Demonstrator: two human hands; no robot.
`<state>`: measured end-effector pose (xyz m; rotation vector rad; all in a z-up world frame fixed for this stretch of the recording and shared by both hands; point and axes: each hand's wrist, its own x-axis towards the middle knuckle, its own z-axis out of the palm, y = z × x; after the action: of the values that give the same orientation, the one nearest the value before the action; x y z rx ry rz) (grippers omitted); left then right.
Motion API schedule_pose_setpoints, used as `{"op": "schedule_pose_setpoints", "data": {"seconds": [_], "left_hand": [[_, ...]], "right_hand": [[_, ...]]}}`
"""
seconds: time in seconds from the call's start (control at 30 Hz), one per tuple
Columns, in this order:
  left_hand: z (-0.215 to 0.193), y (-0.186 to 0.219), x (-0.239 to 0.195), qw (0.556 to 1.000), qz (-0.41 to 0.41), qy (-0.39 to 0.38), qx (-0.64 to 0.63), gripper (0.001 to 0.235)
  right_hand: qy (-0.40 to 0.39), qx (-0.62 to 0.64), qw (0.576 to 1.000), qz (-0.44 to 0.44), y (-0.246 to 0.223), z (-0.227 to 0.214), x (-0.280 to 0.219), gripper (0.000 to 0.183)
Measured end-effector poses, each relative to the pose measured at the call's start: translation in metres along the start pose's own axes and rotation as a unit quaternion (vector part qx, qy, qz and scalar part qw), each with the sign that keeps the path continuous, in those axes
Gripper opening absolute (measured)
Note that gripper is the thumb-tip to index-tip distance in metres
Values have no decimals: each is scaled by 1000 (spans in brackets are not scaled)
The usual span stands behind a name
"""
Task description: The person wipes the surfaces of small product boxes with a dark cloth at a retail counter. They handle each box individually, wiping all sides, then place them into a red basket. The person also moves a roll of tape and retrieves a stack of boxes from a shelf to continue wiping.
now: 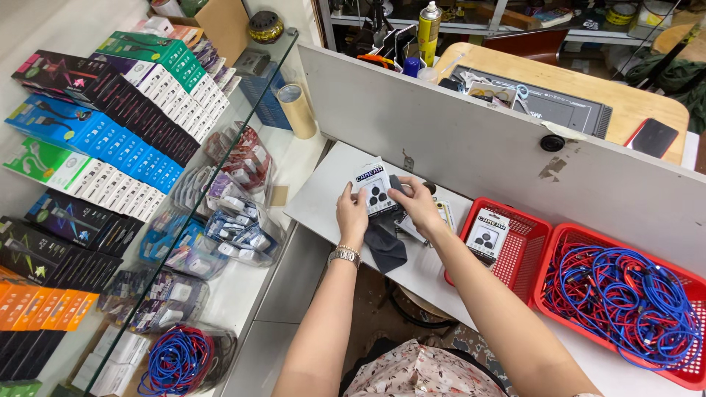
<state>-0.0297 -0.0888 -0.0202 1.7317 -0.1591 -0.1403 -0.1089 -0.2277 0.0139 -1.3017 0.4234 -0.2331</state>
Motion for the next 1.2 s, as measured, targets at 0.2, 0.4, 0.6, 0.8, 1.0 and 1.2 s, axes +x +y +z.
{"op": "schedule_pose_setpoints", "data": {"seconds": [0.2,0.4,0.6,0.8,1.0,1.2], "left_hand": [[14,25,5,969,-120,-128,-174,79],[11,16,6,961,-139,-139,-193,99],[10,12,-1,951,-111,-168,-236,83],[4,29,-15,1000,15,-18,6,61],[28,31,-15,998,-27,-2,63,101],[20,28,1,976,-99,-57,-185,98]], "right_hand": [[-71,-227,961,-138,-2,31,-21,53],[-83,-172,976,-107,14,35,-11,59],[-53,-250,943,-214,22,24,4,55],[-29,132,991,1,27,4,26,48],[58,10,996,-71,28,25,14,45],[-17,-84,990,-114,41,33,-16,39]]}}
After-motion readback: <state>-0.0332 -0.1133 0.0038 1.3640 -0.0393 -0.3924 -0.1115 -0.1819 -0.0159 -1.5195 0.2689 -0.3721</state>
